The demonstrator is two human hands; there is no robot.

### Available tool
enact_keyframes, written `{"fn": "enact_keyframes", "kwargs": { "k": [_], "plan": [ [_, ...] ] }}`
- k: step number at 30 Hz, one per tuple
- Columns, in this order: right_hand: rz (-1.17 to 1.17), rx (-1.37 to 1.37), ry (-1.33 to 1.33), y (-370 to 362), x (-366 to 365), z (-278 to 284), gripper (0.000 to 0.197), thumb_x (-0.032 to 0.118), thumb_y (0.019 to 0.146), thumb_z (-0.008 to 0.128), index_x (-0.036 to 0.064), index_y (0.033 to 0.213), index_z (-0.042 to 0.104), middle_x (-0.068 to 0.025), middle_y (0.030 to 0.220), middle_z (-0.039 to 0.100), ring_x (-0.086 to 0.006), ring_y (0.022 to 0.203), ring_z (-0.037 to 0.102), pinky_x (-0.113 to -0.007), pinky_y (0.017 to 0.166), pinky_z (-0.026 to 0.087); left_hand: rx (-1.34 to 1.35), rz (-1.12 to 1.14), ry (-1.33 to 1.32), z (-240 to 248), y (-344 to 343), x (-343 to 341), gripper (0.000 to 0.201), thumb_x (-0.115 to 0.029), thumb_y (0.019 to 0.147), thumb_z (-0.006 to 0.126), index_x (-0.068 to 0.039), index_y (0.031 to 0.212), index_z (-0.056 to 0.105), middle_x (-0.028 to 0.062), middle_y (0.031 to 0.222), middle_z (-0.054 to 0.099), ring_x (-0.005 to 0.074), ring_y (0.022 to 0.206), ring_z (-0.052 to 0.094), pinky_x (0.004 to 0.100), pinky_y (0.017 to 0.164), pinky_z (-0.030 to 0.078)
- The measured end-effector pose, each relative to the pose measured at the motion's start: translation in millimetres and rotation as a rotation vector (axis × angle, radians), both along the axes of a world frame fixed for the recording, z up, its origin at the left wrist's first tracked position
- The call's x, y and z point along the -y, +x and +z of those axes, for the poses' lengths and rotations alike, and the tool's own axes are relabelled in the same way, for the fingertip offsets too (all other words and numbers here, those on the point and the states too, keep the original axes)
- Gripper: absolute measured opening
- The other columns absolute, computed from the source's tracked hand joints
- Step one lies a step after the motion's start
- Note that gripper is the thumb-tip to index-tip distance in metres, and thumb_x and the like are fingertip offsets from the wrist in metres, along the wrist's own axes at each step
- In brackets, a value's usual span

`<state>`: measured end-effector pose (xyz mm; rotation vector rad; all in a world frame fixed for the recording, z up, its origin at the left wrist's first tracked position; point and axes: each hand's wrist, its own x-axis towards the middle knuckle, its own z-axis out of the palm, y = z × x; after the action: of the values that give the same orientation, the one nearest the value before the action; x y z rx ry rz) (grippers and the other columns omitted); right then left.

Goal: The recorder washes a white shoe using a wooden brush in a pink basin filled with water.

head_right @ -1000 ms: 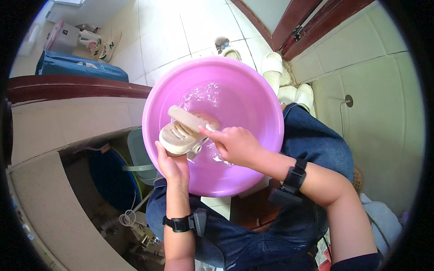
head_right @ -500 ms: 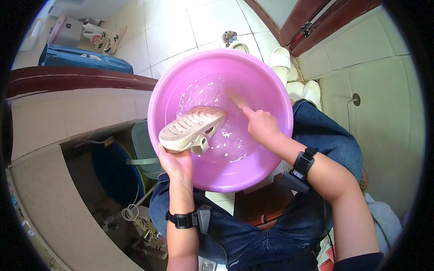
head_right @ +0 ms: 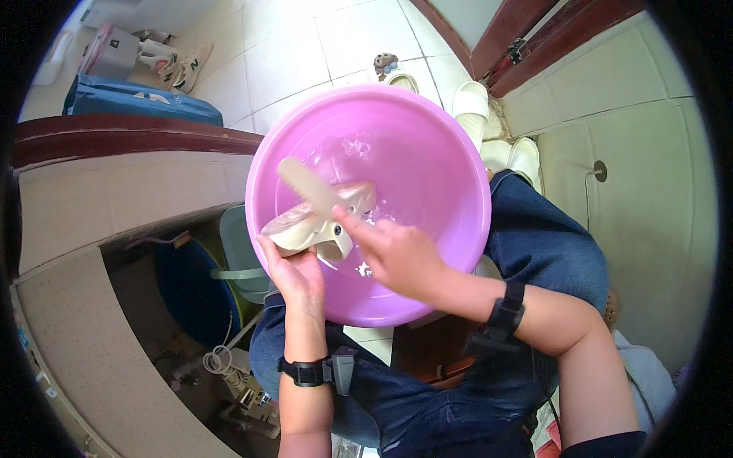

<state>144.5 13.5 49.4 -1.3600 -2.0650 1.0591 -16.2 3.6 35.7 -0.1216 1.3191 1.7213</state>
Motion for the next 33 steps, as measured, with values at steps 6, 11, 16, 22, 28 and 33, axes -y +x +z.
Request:
{"fn": "enact_keyframes", "kwargs": {
  "k": [6, 11, 16, 22, 28, 33],
  "plan": [
    [0.241, 0.101, 0.11, -12, 17, 10, 0.061, 0.009, 0.074, 0.054, 0.025, 0.132, 0.042, -0.0101, 0.06, 0.05, -0.026, 0.044, 0.051, -0.036, 0.043, 0.044, -0.044, -0.092, -0.035, -3, -3, 3, 0.056, -0.046, 0.093, 0.036, -0.002, 0.128, 0.035, 0.0159, 0.124, 0.044, 0.0296, 0.115, 0.045, 0.0443, 0.097, 0.039],
    [0.068, 0.142, 0.003, 0, -6, -19, 0.053, 0.011, 0.078, 0.052, 0.0246, 0.129, 0.046, -0.0113, 0.056, 0.05, -0.0275, 0.047, 0.053, -0.039, 0.046, 0.046, -0.034, -0.065, 0.03, -6, -5, 0, 0.054, -0.043, 0.095, 0.034, -0.001, 0.129, 0.033, 0.0177, 0.128, 0.041, 0.0322, 0.119, 0.041, 0.0473, 0.099, 0.035],
    [0.203, -0.02, -0.007, -1, 8, 1, 0.051, 0.012, 0.079, 0.052, 0.0239, 0.128, 0.047, -0.013, 0.061, 0.055, -0.0286, 0.052, 0.056, -0.043, 0.048, 0.045, -0.044, -0.062, -0.018, -1, -2, 0, 0.057, -0.043, 0.095, 0.034, 0.003, 0.128, 0.034, 0.0173, 0.129, 0.042, 0.0286, 0.12, 0.041, 0.0423, 0.1, 0.035],
    [0.12, 0.035, -0.062, 3, -4, -31, 0.051, 0.012, 0.079, 0.053, 0.0247, 0.129, 0.046, -0.0137, 0.058, 0.052, -0.0306, 0.052, 0.055, -0.042, 0.049, 0.046, -0.039, -0.067, 0.027, -7, -11, 3, 0.054, -0.041, 0.096, 0.033, 0.001, 0.13, 0.032, 0.0173, 0.131, 0.039, 0.03, 0.122, 0.039, 0.045, 0.101, 0.033],
    [0.099, 0.11, -0.099, 7, -1, -38, 0.052, 0.011, 0.079, 0.052, 0.0238, 0.129, 0.046, -0.0149, 0.063, 0.056, -0.0318, 0.054, 0.056, -0.044, 0.051, 0.046, -0.031, -0.033, -0.006, -3, -5, 1, 0.056, -0.041, 0.096, 0.032, 0.003, 0.13, 0.031, 0.0178, 0.131, 0.039, 0.029, 0.122, 0.039, 0.043, 0.102, 0.033],
    [0.144, 0.011, -0.104, 1, -7, -30, 0.048, 0.01, 0.079, 0.05, 0.0225, 0.126, 0.049, -0.0164, 0.061, 0.057, -0.0332, 0.057, 0.058, -0.045, 0.052, 0.046, -0.069, -0.079, 0.003, -2, -7, 4, 0.056, -0.041, 0.096, 0.032, 0.003, 0.129, 0.032, 0.0175, 0.13, 0.04, 0.0284, 0.122, 0.04, 0.0426, 0.101, 0.034]
  ]
}}
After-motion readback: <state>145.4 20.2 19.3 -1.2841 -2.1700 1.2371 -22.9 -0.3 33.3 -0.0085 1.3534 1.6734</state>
